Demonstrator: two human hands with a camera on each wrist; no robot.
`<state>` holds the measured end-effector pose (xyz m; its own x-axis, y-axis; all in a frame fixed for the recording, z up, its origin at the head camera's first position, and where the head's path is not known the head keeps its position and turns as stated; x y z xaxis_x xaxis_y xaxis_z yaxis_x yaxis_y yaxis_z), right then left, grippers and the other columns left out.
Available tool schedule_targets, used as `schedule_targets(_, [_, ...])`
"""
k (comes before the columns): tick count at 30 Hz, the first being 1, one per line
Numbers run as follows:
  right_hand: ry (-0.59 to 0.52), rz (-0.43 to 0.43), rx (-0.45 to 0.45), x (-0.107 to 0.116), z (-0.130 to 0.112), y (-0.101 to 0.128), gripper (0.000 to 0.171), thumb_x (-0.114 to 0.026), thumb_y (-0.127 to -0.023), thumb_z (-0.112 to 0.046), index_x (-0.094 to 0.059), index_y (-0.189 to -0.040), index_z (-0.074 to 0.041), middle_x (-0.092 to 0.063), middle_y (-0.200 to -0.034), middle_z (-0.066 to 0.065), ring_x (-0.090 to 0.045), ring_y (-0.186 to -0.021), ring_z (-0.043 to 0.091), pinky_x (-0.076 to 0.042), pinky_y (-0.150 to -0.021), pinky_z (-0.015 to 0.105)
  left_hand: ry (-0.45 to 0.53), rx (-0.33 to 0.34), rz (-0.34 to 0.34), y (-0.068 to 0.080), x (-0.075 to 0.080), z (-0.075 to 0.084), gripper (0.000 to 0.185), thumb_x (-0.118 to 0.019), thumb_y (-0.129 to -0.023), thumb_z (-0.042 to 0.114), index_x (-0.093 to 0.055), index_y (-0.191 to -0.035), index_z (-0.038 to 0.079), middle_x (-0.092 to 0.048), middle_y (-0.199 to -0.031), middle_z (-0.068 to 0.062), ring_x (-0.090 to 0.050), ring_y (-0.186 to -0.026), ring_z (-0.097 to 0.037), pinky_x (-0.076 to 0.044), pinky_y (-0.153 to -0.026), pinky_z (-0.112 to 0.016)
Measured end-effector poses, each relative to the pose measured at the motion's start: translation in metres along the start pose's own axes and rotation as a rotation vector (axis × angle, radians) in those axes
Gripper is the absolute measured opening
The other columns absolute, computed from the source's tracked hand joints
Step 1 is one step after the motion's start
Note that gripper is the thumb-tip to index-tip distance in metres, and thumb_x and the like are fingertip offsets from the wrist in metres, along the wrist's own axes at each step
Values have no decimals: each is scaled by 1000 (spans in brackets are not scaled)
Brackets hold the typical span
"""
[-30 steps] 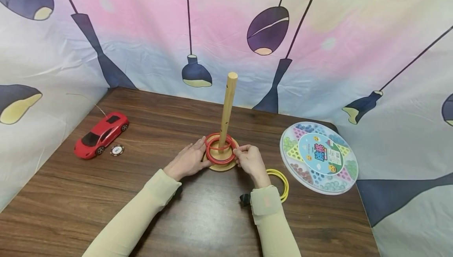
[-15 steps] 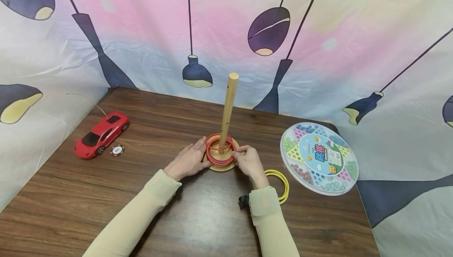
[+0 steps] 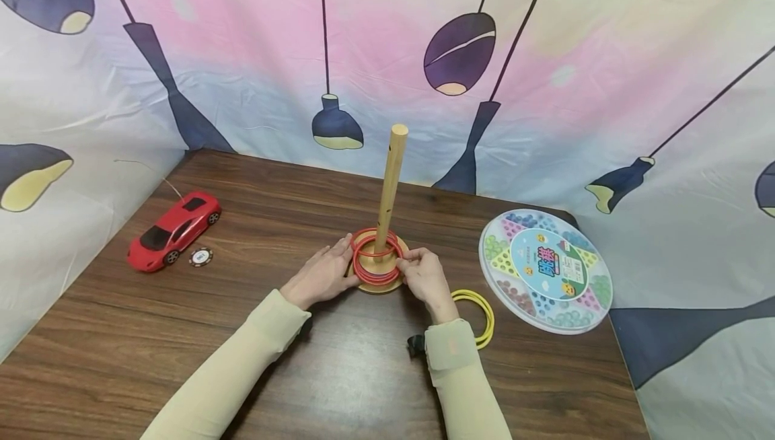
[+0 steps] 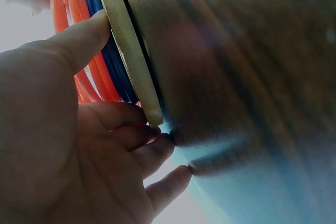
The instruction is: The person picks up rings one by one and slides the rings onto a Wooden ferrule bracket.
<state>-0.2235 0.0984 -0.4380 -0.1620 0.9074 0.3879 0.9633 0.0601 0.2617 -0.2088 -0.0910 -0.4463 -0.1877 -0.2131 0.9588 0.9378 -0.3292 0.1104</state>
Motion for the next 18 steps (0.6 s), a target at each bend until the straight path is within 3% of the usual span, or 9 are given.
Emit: schedule_targets(18, [16, 15, -14, 0, -2, 2, 24, -65, -94, -21, -61, -109, -2, -59, -76, 9, -59, -67, 26, -46, -54, 26, 15, 8, -11, 0, -1, 1, 78, -58, -95, 48, -35, -147, -5, -23, -157, -19, -26, -144, -28, -25, -114, -47])
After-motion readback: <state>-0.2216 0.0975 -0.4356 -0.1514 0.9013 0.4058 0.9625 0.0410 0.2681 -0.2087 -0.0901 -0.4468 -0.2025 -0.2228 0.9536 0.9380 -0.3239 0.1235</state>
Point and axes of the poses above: each hand's wrist, its own y-axis away from the middle knuckle, its own x-axis out of the back of the hand, z = x × y, the point moved 6 cm from there along -y, towards the middle knuckle
